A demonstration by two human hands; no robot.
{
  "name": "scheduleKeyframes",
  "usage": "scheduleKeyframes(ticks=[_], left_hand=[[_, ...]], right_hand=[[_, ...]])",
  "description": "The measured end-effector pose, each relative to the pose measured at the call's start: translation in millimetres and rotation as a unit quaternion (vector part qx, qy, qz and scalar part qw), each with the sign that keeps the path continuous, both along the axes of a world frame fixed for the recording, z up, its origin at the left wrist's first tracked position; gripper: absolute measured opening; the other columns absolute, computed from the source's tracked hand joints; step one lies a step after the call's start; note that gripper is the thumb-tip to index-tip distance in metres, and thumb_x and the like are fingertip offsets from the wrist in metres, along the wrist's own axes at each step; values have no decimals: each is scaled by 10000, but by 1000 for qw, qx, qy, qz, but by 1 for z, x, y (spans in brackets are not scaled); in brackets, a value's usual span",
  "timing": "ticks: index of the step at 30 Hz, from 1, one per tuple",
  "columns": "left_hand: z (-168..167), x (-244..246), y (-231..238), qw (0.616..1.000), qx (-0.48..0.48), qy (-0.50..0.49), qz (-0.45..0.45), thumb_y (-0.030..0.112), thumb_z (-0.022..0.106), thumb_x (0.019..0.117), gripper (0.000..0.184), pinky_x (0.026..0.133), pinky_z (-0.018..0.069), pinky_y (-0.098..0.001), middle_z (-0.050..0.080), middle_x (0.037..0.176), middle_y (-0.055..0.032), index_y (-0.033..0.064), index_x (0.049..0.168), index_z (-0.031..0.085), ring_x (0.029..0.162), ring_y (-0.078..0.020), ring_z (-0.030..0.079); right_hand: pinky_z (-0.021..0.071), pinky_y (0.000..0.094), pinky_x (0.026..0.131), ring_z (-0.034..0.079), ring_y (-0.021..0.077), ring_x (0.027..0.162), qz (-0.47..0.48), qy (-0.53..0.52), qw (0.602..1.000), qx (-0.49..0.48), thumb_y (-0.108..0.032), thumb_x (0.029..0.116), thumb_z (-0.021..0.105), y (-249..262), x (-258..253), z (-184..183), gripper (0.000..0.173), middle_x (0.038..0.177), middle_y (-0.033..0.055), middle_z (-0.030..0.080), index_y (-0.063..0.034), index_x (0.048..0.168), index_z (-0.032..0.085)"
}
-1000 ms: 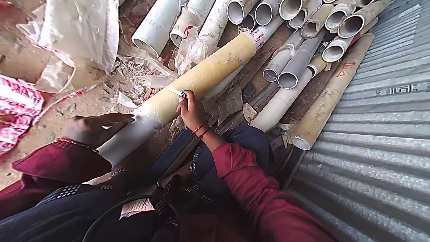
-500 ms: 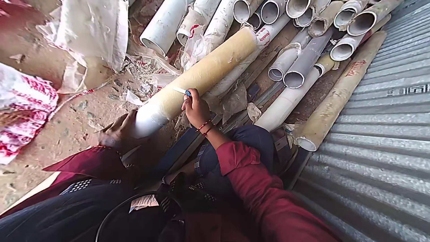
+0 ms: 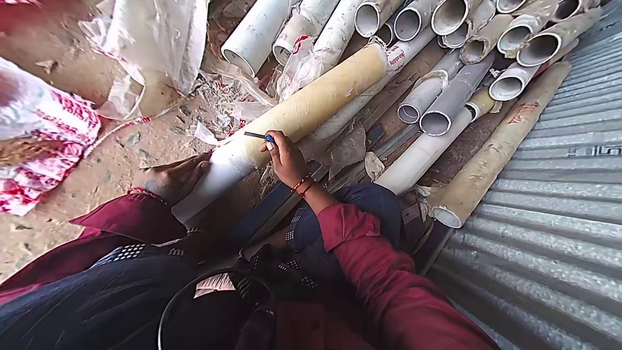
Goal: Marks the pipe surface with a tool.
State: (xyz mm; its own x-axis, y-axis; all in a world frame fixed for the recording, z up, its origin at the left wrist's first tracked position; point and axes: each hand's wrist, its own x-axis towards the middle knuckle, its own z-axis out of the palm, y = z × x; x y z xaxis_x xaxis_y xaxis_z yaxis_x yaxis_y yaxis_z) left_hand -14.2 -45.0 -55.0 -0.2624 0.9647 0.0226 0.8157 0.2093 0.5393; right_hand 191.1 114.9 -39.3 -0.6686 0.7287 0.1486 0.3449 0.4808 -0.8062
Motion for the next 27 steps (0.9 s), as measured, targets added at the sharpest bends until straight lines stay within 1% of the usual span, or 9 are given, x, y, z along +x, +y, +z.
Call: scheduleKeyframes(ticks=[2, 4, 7, 9, 11, 14, 17, 21, 27], left_hand=[[-1, -2, 1, 1000, -4, -11, 9, 257, 463, 1085, 409, 771, 447, -811, 709, 1145, -334, -7, 1291, 697, 948, -619, 684], [-3, -4, 2, 999, -17, -24, 19, 224, 473, 1088, 373, 806, 441, -812, 692, 1194, -331, 6, 1300, 688, 998, -614, 672], [-2, -8, 5, 998, -59, -29, 21, 218, 439, 1100, 385, 859, 434, -803, 659, 1263, -334, -15, 1299, 673, 1076, -608, 649], [29, 1, 15, 984, -163, -55, 44, 192, 410, 1124, 388, 1003, 388, -749, 608, 1363, -325, -24, 1363, 625, 1234, -581, 578], [51, 7, 23, 972, -217, -72, 60, 164, 405, 1123, 380, 1074, 359, -702, 581, 1410, -309, -30, 1380, 607, 1324, -544, 526], [55, 8, 24, 970, -217, -91, 60, 131, 404, 1119, 368, 1088, 343, -701, 566, 1413, -328, -51, 1368, 605, 1338, -549, 506], [55, 7, 25, 967, -220, -109, 66, 132, 385, 1123, 374, 1042, 357, -735, 592, 1351, -360, -38, 1379, 598, 1265, -591, 544], [54, 6, 26, 962, -232, -124, 67, 149, 361, 1131, 389, 1021, 362, -744, 611, 1304, -370, -27, 1394, 587, 1214, -599, 570], [54, 5, 27, 963, -223, -141, 58, 138, 365, 1130, 389, 1053, 361, -715, 597, 1331, -367, -11, 1432, 559, 1241, -586, 561]], right_hand=[[582, 503, 790, 726, 403, 911, 2, -101, 994, 28, 6, 1015, 539, -3, 1, 0, 249, 963, 246, 720, 99, 1230, 625], [577, 516, 853, 727, 408, 977, 25, -200, 979, 28, -35, 1044, 526, -4, 2, 1, 283, 1023, 262, 719, 74, 1293, 605], [567, 518, 849, 730, 407, 947, 50, -298, 952, 43, -95, 1070, 497, -5, 1, 7, 293, 934, 245, 723, 46, 1312, 583], [530, 519, 959, 706, 411, 1082, 68, -377, 923, -17, -138, 1109, 430, -6, -4, 28, 356, 1036, 255, 729, 20, 1419, 507], [508, 512, 995, 694, 394, 1133, 78, -421, 903, -44, -165, 1124, 394, -7, -7, 38, 385, 1086, 250, 726, 3, 1466, 449], [509, 526, 986, 687, 397, 1146, 85, -447, 888, -61, -180, 1131, 374, -6, -8, 42, 420, 1113, 253, 718, 0, 1510, 396], [529, 543, 939, 693, 408, 1124, 92, -454, 883, -74, -185, 1131, 373, -4, -8, 41, 415, 1104, 248, 716, -17, 1510, 391], [567, 543, 791, 730, 396, 925, 67, -425, 902, -24, -245, 1120, 426, -5, -5, 4, 353, 927, 214, 712, -22, 1384, 496], [561, 540, 796, 724, 389, 929, 68, -376, 921, -73, -220, 1113, 454, 0, -2, 6, 306, 956, 216, 708, -11, 1323, 530]])
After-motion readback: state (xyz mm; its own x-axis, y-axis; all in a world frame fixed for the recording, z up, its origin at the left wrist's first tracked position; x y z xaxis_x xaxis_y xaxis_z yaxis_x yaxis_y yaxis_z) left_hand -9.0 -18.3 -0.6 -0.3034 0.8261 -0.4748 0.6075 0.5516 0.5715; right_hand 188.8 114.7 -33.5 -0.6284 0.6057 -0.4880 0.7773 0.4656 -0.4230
